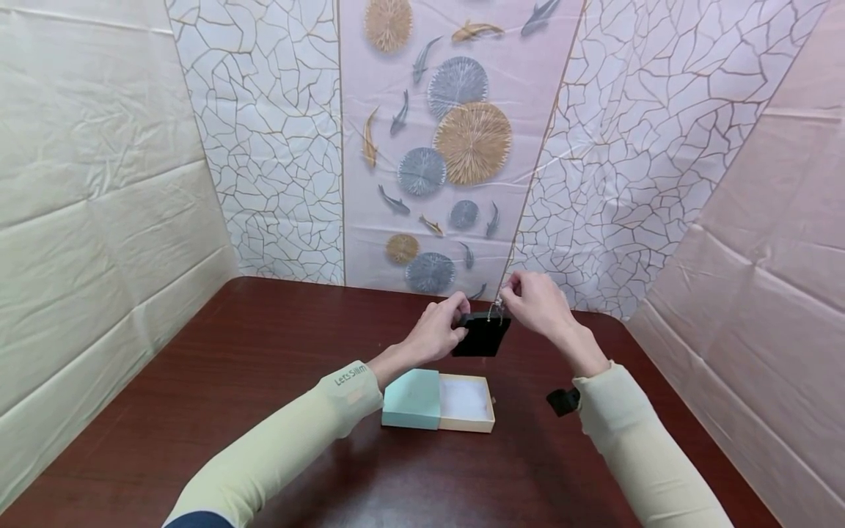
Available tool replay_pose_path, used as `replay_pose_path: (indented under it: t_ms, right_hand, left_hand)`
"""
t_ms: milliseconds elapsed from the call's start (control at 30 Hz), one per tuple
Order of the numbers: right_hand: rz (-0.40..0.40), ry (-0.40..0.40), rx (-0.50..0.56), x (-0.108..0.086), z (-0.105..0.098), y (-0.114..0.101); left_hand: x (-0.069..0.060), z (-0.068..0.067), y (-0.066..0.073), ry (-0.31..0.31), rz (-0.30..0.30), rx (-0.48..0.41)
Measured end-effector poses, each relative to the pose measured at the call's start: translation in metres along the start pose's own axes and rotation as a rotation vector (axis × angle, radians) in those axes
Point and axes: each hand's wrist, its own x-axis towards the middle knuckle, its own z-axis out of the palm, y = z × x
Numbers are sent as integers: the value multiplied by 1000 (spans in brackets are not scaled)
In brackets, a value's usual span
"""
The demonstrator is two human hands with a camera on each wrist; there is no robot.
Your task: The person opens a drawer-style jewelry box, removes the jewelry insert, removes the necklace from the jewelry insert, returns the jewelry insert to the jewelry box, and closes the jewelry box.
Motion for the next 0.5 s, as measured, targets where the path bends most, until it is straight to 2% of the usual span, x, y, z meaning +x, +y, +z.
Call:
replay_pose_path:
  t_ms: [267,500]
  right_hand:
    - [22,78,-24,3,-1,4]
    - [19,114,-25,4,-1,7]
  left_hand:
    - [0,-1,-1,-10,25,5]
    - [-2,-1,-2,-29,15,-3]
